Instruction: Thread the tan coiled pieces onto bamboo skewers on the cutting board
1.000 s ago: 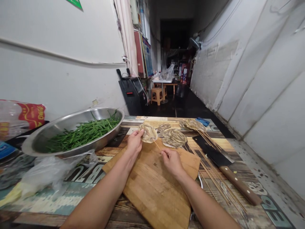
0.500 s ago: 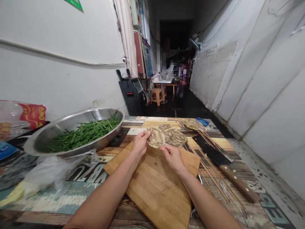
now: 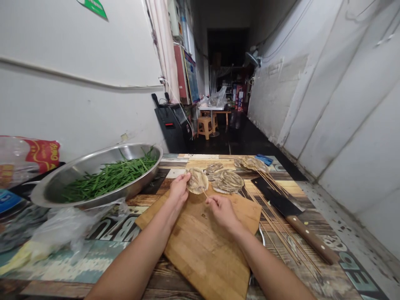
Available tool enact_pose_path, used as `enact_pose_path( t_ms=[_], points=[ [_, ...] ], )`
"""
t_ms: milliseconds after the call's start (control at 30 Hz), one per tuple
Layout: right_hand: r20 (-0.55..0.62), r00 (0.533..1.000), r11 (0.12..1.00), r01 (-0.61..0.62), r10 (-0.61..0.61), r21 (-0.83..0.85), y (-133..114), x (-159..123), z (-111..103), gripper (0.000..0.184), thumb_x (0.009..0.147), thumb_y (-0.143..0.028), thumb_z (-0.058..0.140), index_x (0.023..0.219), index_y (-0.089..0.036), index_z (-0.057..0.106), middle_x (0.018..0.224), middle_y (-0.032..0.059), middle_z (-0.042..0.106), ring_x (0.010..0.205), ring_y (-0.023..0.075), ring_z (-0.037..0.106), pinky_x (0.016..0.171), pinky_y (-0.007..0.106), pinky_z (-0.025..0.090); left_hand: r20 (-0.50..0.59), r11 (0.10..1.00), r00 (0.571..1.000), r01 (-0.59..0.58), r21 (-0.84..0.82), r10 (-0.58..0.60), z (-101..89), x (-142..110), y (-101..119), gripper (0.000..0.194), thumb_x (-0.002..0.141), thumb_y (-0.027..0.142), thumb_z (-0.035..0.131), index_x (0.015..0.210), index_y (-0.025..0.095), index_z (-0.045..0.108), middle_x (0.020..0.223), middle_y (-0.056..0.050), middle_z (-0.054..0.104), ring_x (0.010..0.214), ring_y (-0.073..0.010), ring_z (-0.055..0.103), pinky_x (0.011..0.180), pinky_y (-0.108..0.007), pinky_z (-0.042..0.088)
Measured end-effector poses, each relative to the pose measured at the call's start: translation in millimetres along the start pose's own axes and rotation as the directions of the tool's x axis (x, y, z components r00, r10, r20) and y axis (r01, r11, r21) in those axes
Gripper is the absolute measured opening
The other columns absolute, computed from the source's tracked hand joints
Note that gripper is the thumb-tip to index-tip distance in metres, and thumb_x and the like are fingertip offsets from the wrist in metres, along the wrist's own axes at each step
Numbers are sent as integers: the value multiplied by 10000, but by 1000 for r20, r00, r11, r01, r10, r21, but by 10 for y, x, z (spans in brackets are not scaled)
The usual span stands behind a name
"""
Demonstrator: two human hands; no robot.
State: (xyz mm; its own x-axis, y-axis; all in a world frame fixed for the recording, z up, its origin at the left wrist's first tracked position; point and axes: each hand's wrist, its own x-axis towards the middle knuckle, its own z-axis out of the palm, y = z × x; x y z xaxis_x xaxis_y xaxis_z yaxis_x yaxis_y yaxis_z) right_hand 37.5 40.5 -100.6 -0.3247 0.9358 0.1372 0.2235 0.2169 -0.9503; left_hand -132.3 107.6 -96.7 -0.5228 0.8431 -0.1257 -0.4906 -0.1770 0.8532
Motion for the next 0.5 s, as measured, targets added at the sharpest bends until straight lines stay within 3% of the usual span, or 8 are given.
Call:
enact_pose_path(
  t_ms=[67, 133, 300, 367, 500],
  points=[
    [137, 972, 936, -221, 190, 274, -8, 32, -31, 301, 786, -471, 477, 838, -185, 555, 480, -87, 352, 363, 68, 224, 371, 203, 201, 11, 999, 1000, 19, -26, -18, 20, -19, 19, 367, 434, 287, 818, 586, 129, 525, 527, 23, 572, 512, -81, 521, 565, -214, 425],
    [191, 951, 879, -299, 243, 372, -12, 48, -47, 343, 746, -510, 521, 851, -185, 545, 463, -112, 279, 353, 54, 143, 349, 194, 134, 50, 996, 998, 41, -80, -38, 51, -56, 53, 323, 493, 262, 810, 643, 127, 559, 590, 7, 608, 555, -92, 556, 598, -221, 449],
    [-34, 996, 967, -71, 82, 245, 20, 63, -12, 253, 741, -395, 521, 748, -153, 594, 469, -77, 327, 416, 65, 256, 397, 190, 167, 300, 949, 930, 269, -162, -213, 127, -156, 152, 293, 750, 385, 650, 898, 132, 646, 906, -85, 684, 783, -173, 641, 727, -311, 519],
    [-31, 998, 975, -42, 50, 219, 37, 70, 3, 242, 755, -363, 496, 745, -149, 609, 466, -73, 341, 427, 72, 270, 413, 195, 192, 234, 946, 940, 286, -151, -247, 123, -152, 164, 258, 803, 366, 595, 884, 127, 646, 887, -81, 686, 754, -165, 644, 723, -315, 530],
    [-49, 999, 994, -9, 15, 112, 63, 88, 22, 212, 755, -253, 480, 707, -137, 651, 505, -46, 457, 468, 79, 337, 464, 198, 256, 16, 976, 978, 206, -70, -206, 47, -64, 145, 73, 789, 161, 605, 829, 107, 633, 803, -65, 684, 650, -130, 632, 709, -304, 541]
  ],
)
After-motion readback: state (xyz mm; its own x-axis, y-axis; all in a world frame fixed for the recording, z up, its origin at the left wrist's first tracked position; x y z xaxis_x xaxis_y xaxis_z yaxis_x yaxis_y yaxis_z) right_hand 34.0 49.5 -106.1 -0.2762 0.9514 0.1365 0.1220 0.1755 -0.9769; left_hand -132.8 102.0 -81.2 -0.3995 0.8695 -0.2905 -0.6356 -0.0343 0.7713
